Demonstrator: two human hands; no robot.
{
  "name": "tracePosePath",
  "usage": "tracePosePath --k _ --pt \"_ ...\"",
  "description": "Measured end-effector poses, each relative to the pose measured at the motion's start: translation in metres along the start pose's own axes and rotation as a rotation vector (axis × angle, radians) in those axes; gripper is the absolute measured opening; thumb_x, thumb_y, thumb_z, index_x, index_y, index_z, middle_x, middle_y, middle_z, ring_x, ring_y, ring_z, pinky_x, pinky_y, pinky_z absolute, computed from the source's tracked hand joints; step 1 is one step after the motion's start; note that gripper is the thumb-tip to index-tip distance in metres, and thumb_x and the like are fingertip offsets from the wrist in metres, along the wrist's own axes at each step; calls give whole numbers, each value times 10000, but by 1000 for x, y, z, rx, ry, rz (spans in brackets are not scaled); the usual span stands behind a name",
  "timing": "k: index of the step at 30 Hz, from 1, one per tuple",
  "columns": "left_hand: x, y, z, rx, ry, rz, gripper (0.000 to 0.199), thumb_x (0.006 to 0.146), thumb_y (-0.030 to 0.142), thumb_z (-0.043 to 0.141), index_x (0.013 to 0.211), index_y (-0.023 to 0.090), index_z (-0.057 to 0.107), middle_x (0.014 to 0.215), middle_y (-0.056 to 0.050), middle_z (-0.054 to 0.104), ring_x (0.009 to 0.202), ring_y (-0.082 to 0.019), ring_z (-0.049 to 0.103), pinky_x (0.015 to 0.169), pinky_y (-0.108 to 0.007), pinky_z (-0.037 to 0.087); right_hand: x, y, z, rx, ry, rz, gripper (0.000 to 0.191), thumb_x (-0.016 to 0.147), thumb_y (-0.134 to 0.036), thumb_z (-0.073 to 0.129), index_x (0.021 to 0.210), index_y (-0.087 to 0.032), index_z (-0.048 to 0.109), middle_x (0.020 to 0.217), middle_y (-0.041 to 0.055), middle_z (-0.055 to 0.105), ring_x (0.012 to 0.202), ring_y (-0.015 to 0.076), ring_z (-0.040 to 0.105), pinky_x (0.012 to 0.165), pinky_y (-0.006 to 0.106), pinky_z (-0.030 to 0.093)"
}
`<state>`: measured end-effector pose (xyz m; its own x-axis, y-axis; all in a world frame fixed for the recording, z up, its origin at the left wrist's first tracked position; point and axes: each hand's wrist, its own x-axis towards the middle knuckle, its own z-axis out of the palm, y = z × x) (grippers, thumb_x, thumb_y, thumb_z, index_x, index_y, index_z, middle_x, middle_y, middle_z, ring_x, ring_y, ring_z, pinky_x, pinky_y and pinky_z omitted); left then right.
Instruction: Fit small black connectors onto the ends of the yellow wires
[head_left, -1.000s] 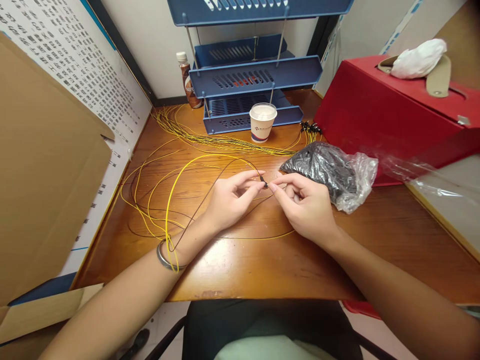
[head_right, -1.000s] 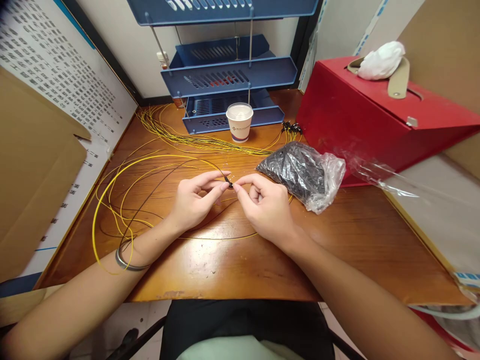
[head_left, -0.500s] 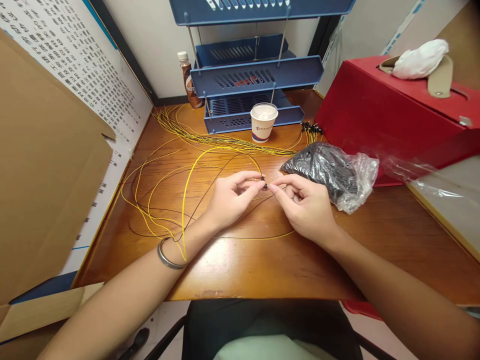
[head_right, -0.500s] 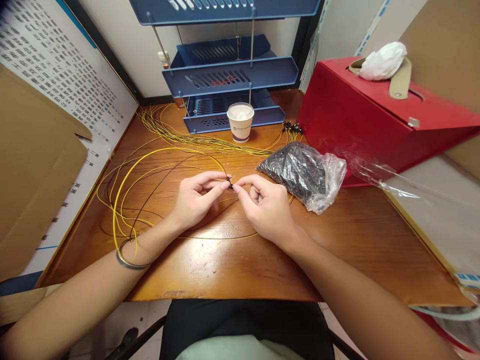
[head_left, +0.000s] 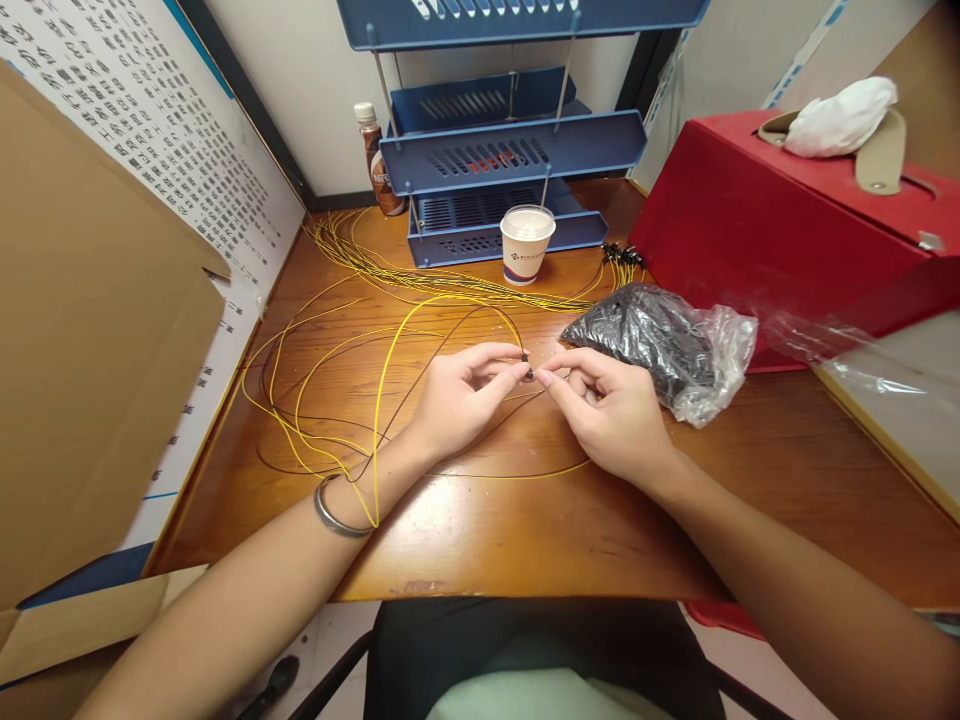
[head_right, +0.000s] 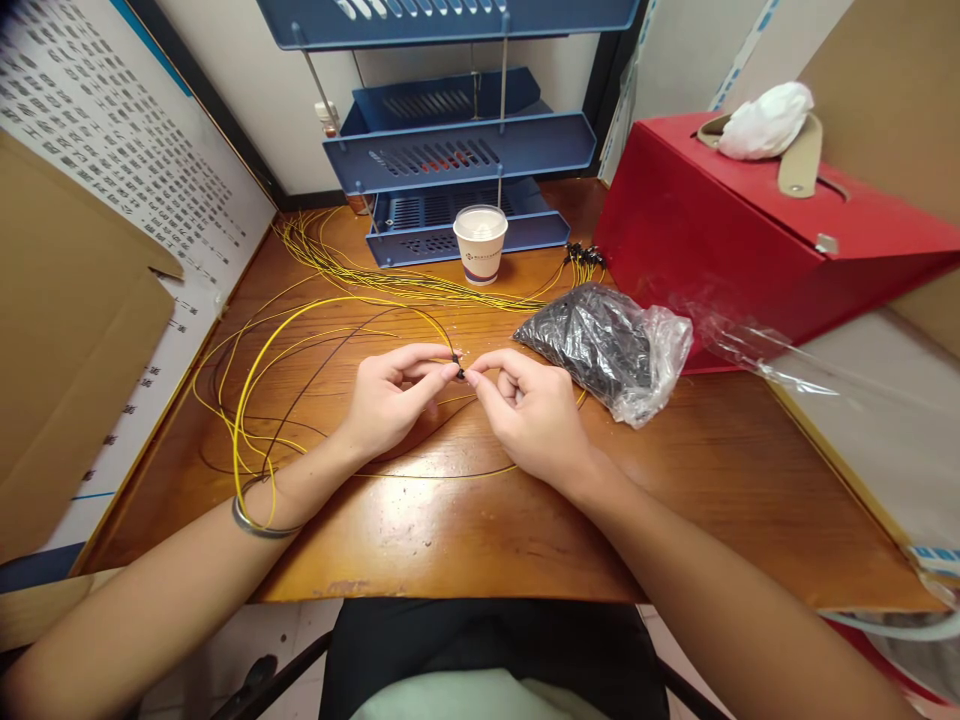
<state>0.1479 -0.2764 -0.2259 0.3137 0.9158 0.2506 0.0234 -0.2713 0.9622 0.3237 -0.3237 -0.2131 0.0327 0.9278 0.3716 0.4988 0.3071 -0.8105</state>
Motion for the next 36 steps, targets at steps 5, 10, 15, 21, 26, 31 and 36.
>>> tracePosePath --k 5,10,15,21,26,31,36 --pt "0 -1 0 0 1 1 247 853 328 764 988 122 748 911 -117 825 822 -226 806 737 -282 651 0 0 0 -1 -1 -4 135 910 -260 652 867 -159 731 503 -90 379 464 77 325 511 260 270" --pt "-1 -3 -1 -3 -6 15 251 870 328 755 1014 122 743 906 -113 824 822 -219 805 733 -271 645 0 0 0 3 -2 -8 141 916 -259 650 870 -157 735 508 -90 380 466 73 325 508 257 267" --pt "-1 -4 -1 -2 -14 8 298 874 397 762 1026 141 738 903 -107 824 797 -217 798 701 -279 638 0 -1 0 3 6 1 138 912 -263 648 873 -156 726 511 -92 370 466 73 320 506 257 268" --pt "0 4 1 8 -6 24 288 861 416 775 956 153 709 831 -81 805 660 -164 752 581 -230 577 -1 -4 1 36 -28 16 220 898 -279 651 1068 -152 713 504 -112 366 454 80 321 504 252 280" --pt "-1 7 1 31 -26 34 283 874 414 757 934 140 720 863 -91 795 610 -138 712 523 -216 532 0 -3 2 10 -42 19 227 894 -273 639 1052 -145 740 511 -97 398 464 81 339 510 251 285" --pt "-1 6 0 65 -31 56 276 895 412 731 896 136 737 890 -96 792 638 -139 716 554 -213 541 -1 -2 3 0 -28 7 220 902 -281 639 1016 -135 757 509 -93 405 460 77 340 511 252 288" --pt "0 6 -1 106 -27 68 352 947 475 656 855 146 742 786 -69 774 572 -123 677 531 -211 520 -1 -3 2 1 -25 12 214 901 -293 643 992 -136 758 501 -93 397 456 76 337 507 251 285"
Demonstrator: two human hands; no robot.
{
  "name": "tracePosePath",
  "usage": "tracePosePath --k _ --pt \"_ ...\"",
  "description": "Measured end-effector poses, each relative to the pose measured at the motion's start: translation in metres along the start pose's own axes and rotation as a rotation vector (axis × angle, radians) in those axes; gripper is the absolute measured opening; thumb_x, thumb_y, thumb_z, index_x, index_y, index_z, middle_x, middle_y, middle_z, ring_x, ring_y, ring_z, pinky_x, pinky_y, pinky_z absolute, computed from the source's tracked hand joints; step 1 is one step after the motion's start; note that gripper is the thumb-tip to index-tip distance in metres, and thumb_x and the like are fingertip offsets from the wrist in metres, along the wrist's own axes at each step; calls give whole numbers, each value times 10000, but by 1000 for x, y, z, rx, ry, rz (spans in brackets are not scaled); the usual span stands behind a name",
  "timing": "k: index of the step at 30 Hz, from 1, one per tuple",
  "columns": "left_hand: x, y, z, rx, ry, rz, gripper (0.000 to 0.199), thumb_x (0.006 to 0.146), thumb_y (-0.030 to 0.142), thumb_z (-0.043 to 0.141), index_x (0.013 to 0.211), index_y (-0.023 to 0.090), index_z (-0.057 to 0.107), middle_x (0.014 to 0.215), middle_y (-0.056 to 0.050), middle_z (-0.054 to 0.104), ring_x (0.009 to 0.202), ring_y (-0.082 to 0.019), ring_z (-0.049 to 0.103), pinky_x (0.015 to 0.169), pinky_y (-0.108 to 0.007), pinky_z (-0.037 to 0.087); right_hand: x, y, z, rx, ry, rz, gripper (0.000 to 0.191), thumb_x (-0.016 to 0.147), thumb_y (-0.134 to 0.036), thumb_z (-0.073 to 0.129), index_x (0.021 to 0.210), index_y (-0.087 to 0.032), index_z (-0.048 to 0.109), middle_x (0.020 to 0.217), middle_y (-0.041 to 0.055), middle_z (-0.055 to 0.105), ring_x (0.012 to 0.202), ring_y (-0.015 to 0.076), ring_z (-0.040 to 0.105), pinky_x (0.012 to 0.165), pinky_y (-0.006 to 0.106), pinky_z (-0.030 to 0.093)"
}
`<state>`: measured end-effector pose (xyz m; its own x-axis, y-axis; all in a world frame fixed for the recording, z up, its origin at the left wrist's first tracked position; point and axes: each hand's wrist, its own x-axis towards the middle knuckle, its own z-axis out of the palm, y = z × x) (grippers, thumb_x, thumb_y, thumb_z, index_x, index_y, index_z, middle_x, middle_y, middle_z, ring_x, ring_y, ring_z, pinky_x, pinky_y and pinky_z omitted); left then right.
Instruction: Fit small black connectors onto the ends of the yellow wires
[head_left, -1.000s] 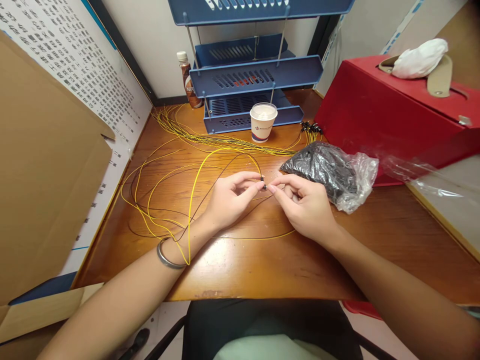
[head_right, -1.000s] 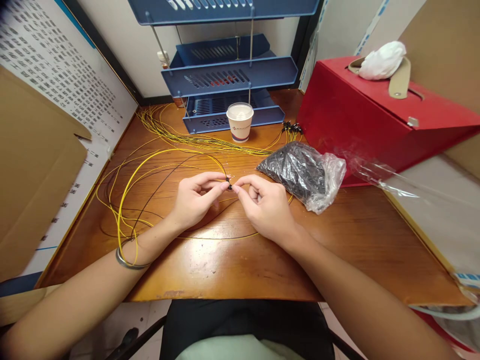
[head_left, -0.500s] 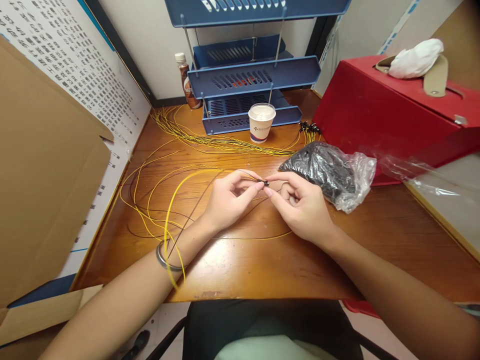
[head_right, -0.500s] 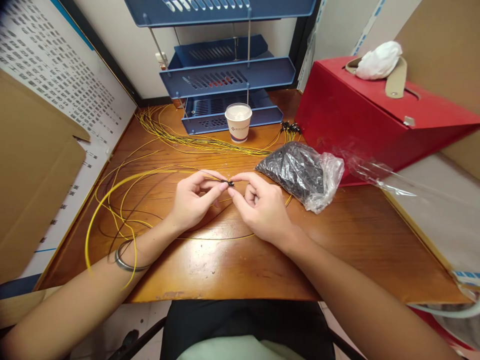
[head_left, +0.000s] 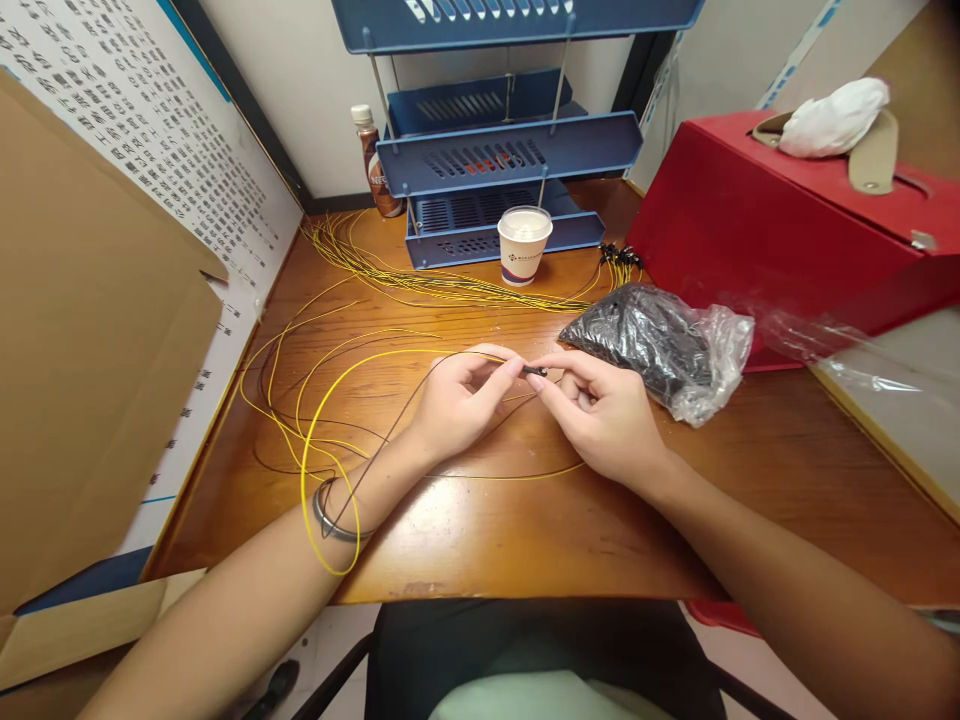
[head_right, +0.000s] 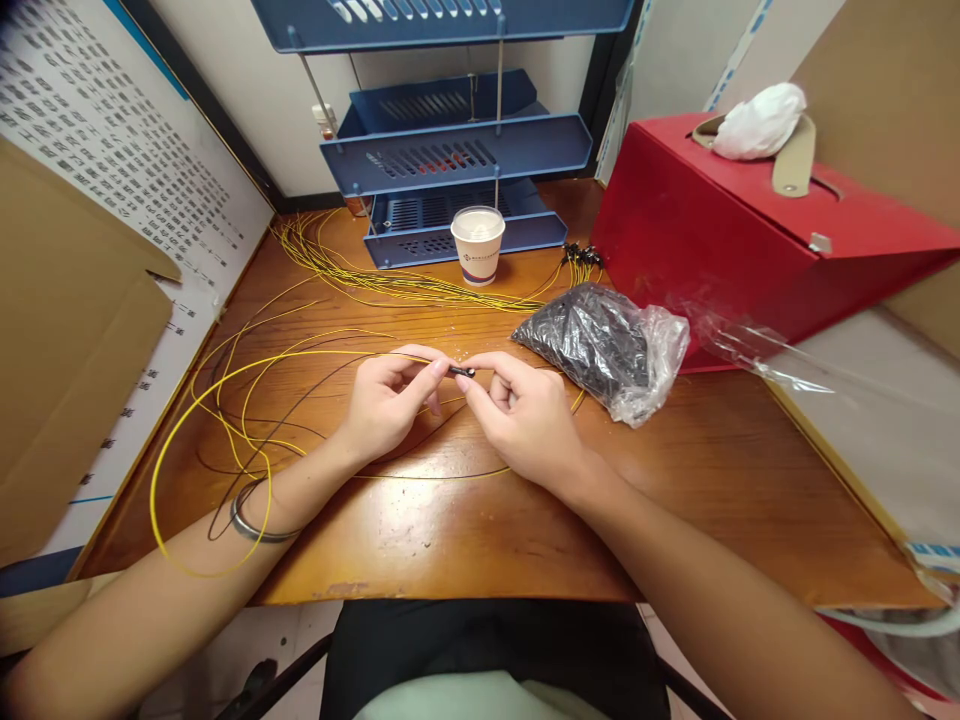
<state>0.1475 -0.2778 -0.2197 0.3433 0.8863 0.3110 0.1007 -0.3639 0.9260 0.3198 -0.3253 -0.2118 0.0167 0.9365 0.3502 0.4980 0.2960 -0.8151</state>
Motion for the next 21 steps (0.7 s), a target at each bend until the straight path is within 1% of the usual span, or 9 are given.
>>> tracePosePath --k 3,6,11,14,16,19,21 --pt "1 1 0 -11 5 3 372 920 506 684 833 148 738 791 -77 778 620 -142 705 548 -216 532 1 -1 0 3 0 2 205 899 -302 647 972 -143 756 497 -92 398 453 76 333 505 252 285" --pt "0 -1 0 0 22 2 336 903 482 709 844 154 746 825 -84 789 681 -162 731 583 -229 552 0 0 0 8 6 -2 201 899 -312 653 954 -146 752 498 -91 402 452 75 332 502 251 288" --pt "-2 -4 0 -40 19 -29 247 887 401 744 912 157 762 838 -79 798 640 -150 716 534 -225 536 -1 1 1 18 30 -5 184 913 -300 649 958 -147 741 529 -84 416 464 73 346 498 251 295" --pt "-1 -2 1 -109 36 -30 230 889 384 744 897 154 750 863 -85 808 658 -145 724 528 -210 536 -1 1 1 25 79 -1 152 909 -282 652 948 -151 720 543 -86 408 471 72 351 495 249 298" --pt "-1 1 1 -138 60 -40 247 891 399 741 883 153 741 854 -84 810 621 -133 708 503 -202 529 0 1 1 42 115 13 129 901 -272 657 944 -158 702 548 -87 411 469 72 350 485 247 293" --pt "1 4 1 -151 91 -52 290 896 434 730 853 147 739 841 -84 808 563 -117 673 468 -196 524 0 0 0 112 148 50 130 896 -280 662 960 -168 680 594 -74 465 467 69 347 456 244 274" --pt "2 5 2 -151 96 -44 304 905 437 717 831 144 742 830 -83 804 557 -111 662 462 -190 527 -1 -1 0 173 164 73 151 895 -295 667 976 -168 672 666 -52 530 476 66 355 443 244 272"
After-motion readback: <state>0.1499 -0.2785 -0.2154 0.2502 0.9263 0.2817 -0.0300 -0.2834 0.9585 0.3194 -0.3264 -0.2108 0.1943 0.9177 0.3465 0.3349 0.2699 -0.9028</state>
